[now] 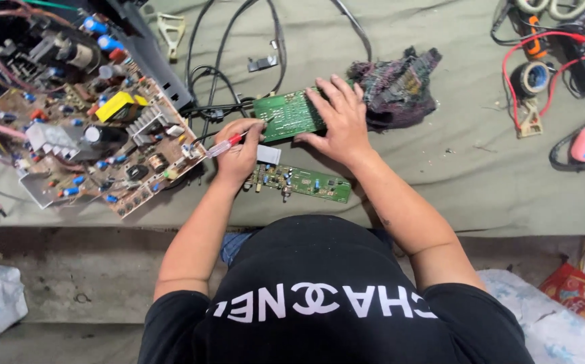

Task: Inspecting and manipulating electronic circuit boards using hand tools on a workbench.

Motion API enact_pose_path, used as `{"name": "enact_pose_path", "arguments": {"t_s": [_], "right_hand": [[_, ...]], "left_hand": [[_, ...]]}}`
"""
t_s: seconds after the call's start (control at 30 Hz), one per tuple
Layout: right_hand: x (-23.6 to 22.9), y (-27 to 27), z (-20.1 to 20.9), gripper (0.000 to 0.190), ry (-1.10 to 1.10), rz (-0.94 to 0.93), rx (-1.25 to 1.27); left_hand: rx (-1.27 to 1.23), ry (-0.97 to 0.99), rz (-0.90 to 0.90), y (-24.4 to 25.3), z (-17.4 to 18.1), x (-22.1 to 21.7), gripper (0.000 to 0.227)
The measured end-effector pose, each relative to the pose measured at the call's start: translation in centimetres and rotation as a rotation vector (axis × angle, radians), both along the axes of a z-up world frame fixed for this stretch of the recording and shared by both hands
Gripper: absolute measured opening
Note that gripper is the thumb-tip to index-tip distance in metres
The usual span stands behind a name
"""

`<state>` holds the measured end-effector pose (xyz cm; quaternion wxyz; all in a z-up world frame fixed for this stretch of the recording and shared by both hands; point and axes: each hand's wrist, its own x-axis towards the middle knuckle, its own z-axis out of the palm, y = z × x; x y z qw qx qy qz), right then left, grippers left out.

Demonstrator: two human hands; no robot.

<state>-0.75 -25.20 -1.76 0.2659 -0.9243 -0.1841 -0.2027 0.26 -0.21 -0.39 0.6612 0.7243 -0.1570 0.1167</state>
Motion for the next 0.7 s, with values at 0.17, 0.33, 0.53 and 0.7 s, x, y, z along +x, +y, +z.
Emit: {"name": "enact_pose_path", "arguments": {"t_s": [0.17,0.33,0.53,0.7], "right_hand": [[-0.1,0.0,0.1,0.086,0.015,0.031,0.003],[0.1,0.1,0.5,0.084,0.029,0.039,0.004],[-0.4,0.0,1.1,0.085,0.037,0.041,-0.122],[-0.3,-0.1,1.1,0.084,0.087,0.029,-0.127]], "left_hand": [[0.047,-0.035,0.001,0.2,0.3,0.3,0.011],[-0.067,0.018,0.045,-0.2,-1.0,0.2,0.012],[0.237,-0.005,-0.075,1.0,-1.2,0.1,0.022],[0.128,-0.029,0.022,0.4,-1.2,0.0,0.022]]}}
